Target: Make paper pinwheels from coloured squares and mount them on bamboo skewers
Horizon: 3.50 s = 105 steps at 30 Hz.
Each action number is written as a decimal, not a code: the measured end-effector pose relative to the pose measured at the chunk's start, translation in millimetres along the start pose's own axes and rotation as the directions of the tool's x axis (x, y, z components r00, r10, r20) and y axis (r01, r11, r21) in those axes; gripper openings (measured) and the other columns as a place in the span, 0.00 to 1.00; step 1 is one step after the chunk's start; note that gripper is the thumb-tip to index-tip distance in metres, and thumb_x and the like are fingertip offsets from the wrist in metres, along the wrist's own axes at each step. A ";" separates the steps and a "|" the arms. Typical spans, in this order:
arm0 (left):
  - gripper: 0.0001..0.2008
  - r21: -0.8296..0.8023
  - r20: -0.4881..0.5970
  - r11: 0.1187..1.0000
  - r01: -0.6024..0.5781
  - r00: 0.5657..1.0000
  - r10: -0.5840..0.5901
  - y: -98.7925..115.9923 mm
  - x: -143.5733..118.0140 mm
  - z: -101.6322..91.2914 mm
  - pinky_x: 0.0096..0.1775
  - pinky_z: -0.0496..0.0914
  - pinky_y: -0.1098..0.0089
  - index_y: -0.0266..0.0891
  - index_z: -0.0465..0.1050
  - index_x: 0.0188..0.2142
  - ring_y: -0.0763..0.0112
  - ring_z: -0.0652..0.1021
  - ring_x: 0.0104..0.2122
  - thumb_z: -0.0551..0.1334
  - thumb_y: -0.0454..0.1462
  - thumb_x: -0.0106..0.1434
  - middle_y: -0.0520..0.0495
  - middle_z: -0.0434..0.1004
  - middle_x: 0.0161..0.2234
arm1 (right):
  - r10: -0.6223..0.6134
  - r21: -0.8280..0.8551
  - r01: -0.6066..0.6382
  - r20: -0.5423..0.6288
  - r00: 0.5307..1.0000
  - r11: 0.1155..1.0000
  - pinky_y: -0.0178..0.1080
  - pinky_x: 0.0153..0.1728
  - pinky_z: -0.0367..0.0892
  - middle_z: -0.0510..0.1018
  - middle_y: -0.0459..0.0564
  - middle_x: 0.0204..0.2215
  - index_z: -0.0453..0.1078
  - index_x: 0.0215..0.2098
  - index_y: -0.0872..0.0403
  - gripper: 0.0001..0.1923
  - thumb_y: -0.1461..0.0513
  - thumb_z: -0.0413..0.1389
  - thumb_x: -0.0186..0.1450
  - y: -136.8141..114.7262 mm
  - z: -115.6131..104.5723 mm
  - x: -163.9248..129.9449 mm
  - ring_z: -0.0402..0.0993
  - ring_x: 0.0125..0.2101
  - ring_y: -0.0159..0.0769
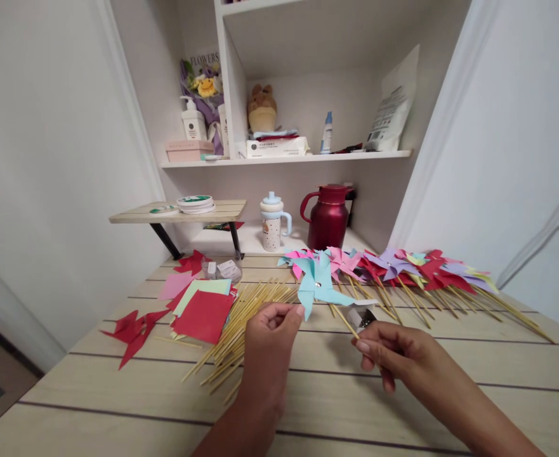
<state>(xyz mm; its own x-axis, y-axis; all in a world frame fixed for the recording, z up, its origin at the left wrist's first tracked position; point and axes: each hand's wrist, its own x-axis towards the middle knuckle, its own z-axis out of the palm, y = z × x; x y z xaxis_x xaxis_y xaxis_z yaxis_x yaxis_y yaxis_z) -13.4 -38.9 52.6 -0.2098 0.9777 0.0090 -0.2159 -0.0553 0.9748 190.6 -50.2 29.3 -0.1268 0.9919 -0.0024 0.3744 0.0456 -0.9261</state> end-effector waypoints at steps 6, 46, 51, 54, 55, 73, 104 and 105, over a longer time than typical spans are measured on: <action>0.15 0.016 -0.057 1.000 -0.026 0.998 0.027 -6.8 2.8 -2.1 0.35 0.68 0.70 0.38 0.79 0.34 0.70 0.74 0.29 0.69 0.48 0.55 0.50 0.76 0.27 | -0.047 -0.097 0.041 -0.062 0.997 0.994 0.35 0.24 0.65 0.76 0.46 0.24 0.73 0.29 0.53 0.19 0.46 0.56 0.64 2.0 -1.2 -0.5 0.69 0.20 0.31; 0.07 0.331 -0.159 0.823 -0.462 0.832 0.531 -17.3 19.9 -14.1 0.35 0.70 0.69 0.41 0.81 0.34 0.70 0.73 0.32 0.67 0.41 0.59 0.48 0.72 0.33 | -0.083 -0.370 0.075 -0.007 0.997 0.926 0.36 0.26 0.64 0.76 0.45 0.22 0.71 0.28 0.51 0.16 0.50 0.52 0.66 2.2 2.1 -4.6 0.72 0.20 0.33; 0.10 0.358 -0.177 0.844 -0.398 0.859 0.480 -14.9 18.3 -13.3 0.33 0.68 0.69 0.39 0.78 0.27 0.69 0.73 0.29 0.66 0.42 0.60 0.49 0.74 0.27 | -0.075 -0.289 0.077 0.019 0.997 0.954 0.36 0.26 0.64 0.75 0.45 0.23 0.70 0.26 0.51 0.18 0.49 0.52 0.66 -1.3 2.1 -7.0 0.71 0.20 0.33; 0.11 0.350 -0.181 0.874 -0.337 0.891 0.416 -14.3 18.6 -12.0 0.32 0.67 0.70 0.38 0.77 0.26 0.70 0.73 0.28 0.66 0.43 0.59 0.50 0.74 0.26 | -0.062 -0.250 0.065 0.019 0.998 0.966 0.36 0.26 0.64 0.76 0.45 0.23 0.70 0.26 0.51 0.19 0.48 0.52 0.66 -1.7 2.6 -7.8 0.71 0.21 0.33; 0.11 0.342 -0.176 0.882 -0.323 0.900 0.398 -14.3 18.6 -11.6 0.32 0.67 0.70 0.38 0.77 0.26 0.70 0.73 0.27 0.66 0.43 0.59 0.50 0.74 0.26 | -0.054 -0.232 0.056 0.016 0.998 0.971 0.36 0.26 0.64 0.76 0.45 0.23 0.70 0.26 0.51 0.19 0.48 0.53 0.66 -1.9 2.8 -7.8 0.71 0.21 0.33; 0.09 0.238 -0.115 0.935 -0.262 0.949 0.295 -12.7 14.9 -7.0 0.30 0.65 0.71 0.37 0.78 0.27 0.71 0.71 0.26 0.66 0.42 0.57 0.50 0.72 0.25 | -0.043 -0.158 0.039 -0.025 0.999 0.987 0.36 0.24 0.65 0.77 0.46 0.23 0.73 0.27 0.51 0.18 0.47 0.56 0.63 -3.9 2.0 -7.0 0.71 0.20 0.34; 0.18 0.405 0.214 0.788 -0.464 0.886 0.412 -43.7 -7.0 -1.2 0.34 0.69 0.67 0.41 0.81 0.40 0.65 0.75 0.24 0.55 0.46 0.69 0.47 0.74 0.22 | 0.015 0.502 -0.060 0.094 0.995 0.863 0.34 0.26 0.60 0.77 0.44 0.23 0.77 0.35 0.54 0.17 0.49 0.61 0.64 -15.4 -3.3 -11.4 0.65 0.18 0.26; 0.18 0.406 0.220 0.787 -0.464 0.886 0.408 -43.9 -7.6 -1.4 0.34 0.69 0.67 0.41 0.81 0.40 0.65 0.75 0.24 0.54 0.46 0.69 0.47 0.74 0.22 | 0.015 0.503 -0.062 0.099 0.995 0.862 0.34 0.26 0.60 0.77 0.44 0.23 0.78 0.35 0.55 0.17 0.49 0.61 0.64 -15.5 -3.2 -11.8 0.65 0.18 0.26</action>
<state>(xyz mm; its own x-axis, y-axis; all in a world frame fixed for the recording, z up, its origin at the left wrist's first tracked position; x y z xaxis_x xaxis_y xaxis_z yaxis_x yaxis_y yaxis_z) -3.6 -44.2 9.4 -0.0647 0.8882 0.4549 0.3147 -0.4144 0.8539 189.2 -62.2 44.9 -0.2112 0.9760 -0.0531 -0.1309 -0.0820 -0.9880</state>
